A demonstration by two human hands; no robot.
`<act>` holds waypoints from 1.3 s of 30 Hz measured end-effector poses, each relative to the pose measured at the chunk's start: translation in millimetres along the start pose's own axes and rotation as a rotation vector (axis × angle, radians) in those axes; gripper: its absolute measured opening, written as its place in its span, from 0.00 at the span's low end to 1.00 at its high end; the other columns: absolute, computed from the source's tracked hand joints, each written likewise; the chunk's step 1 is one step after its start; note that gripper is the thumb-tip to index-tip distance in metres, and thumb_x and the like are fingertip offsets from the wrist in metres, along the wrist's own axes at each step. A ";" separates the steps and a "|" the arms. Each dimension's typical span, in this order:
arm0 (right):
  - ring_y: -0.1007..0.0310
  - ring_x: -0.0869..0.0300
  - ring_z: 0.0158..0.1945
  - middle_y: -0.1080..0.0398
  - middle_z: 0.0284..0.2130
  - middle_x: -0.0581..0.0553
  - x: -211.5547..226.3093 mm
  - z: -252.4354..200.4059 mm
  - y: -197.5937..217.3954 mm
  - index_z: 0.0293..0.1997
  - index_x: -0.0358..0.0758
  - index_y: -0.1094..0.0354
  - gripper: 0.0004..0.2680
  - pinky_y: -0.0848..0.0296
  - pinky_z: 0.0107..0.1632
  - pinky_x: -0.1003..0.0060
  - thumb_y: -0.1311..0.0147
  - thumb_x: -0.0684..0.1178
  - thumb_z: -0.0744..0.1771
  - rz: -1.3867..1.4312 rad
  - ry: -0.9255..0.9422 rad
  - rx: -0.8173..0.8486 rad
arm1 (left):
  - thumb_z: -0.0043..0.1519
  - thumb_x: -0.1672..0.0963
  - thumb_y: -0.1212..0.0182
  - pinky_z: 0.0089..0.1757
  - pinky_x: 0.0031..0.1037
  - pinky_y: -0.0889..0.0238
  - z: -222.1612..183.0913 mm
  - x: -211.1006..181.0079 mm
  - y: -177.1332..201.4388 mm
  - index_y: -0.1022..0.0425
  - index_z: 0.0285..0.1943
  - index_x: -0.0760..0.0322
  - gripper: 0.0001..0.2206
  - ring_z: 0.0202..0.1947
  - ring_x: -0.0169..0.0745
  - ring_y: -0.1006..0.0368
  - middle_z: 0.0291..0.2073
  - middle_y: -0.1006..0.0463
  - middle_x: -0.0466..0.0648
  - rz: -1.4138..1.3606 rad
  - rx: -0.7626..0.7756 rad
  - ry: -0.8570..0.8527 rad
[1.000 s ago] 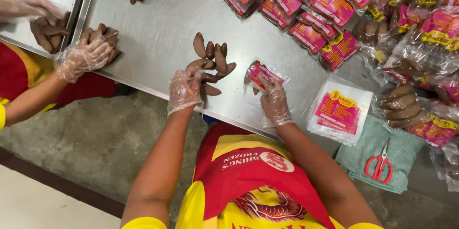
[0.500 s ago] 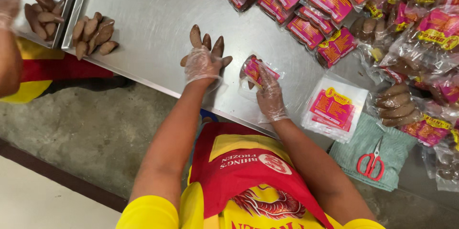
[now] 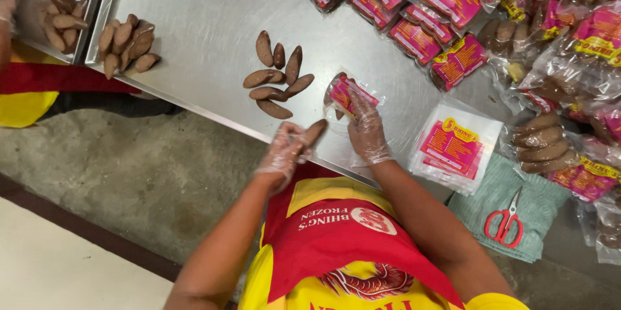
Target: The person places brown, elongated food items into small plastic bags on a metal table. They arrange the items inside the bags and then move the filled packages to a stack on the right side of the table. The process is repeated continuously throughout the video.
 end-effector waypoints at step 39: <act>0.28 0.49 0.51 0.24 0.42 0.46 -18.4 11.9 24.3 0.40 0.48 0.25 0.10 0.30 0.59 0.52 0.43 0.38 0.60 -0.419 0.049 0.129 | 0.62 0.52 0.40 0.54 0.35 0.33 97.3 -179.2 -47.1 0.24 0.60 0.50 0.16 0.53 0.45 0.27 0.56 0.24 0.51 1.734 0.043 -0.365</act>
Point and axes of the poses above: each hand's wrist, its own z-axis towards the middle knuckle, its own y-axis out of the back of the hand, x = y × z, the point moved 10 cm from there along z, towards the middle knuckle
